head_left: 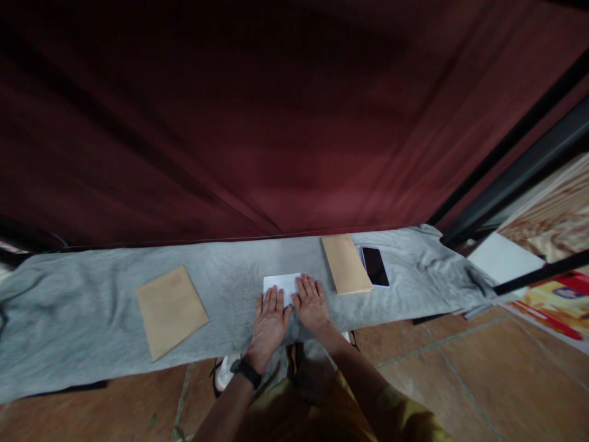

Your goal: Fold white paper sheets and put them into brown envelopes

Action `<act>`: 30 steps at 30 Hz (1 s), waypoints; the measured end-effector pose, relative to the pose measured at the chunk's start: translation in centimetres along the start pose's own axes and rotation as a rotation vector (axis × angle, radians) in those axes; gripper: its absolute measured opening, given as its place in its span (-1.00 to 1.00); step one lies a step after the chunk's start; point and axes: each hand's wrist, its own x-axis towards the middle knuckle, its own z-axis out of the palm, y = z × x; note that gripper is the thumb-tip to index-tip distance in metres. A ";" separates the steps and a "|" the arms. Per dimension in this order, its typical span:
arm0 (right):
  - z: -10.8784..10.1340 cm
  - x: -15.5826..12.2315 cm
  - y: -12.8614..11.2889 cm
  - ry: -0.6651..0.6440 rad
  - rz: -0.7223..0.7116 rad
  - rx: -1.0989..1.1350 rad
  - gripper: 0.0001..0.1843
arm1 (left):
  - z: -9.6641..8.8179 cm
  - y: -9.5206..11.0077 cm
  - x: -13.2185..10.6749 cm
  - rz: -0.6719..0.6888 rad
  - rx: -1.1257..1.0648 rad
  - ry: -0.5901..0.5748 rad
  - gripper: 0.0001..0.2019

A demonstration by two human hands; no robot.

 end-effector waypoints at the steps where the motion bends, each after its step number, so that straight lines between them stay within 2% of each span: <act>1: -0.1 0.0 0.0 -0.012 0.002 -0.002 -0.43 | 0.0 0.4 0.2 -0.003 0.002 -0.011 -0.44; 6: -0.3 0.2 0.0 -0.070 0.013 -0.005 -0.43 | -0.2 1.5 0.1 0.073 -0.030 -0.069 -0.48; 14: -1.0 -1.0 1.3 -0.014 0.027 0.010 -0.44 | -0.8 -1.0 -2.0 0.039 -0.058 0.008 -0.35; 17: -1.3 -1.5 1.8 -0.017 0.032 0.011 -0.45 | -1.0 -1.2 -2.3 0.024 -0.027 -0.002 -0.36; 21: -1.6 -1.7 1.9 -0.020 0.048 0.020 -0.44 | -1.3 0.3 -1.8 0.016 0.000 -0.004 -0.38; 26: -1.7 -1.7 1.8 -0.022 0.046 0.037 -0.44 | -1.5 2.7 -1.6 0.108 -0.028 -0.044 -0.50; 30: -1.9 -1.9 1.8 -0.010 0.066 0.038 -0.46 | -1.4 2.0 -2.5 0.113 -0.046 -0.030 -0.45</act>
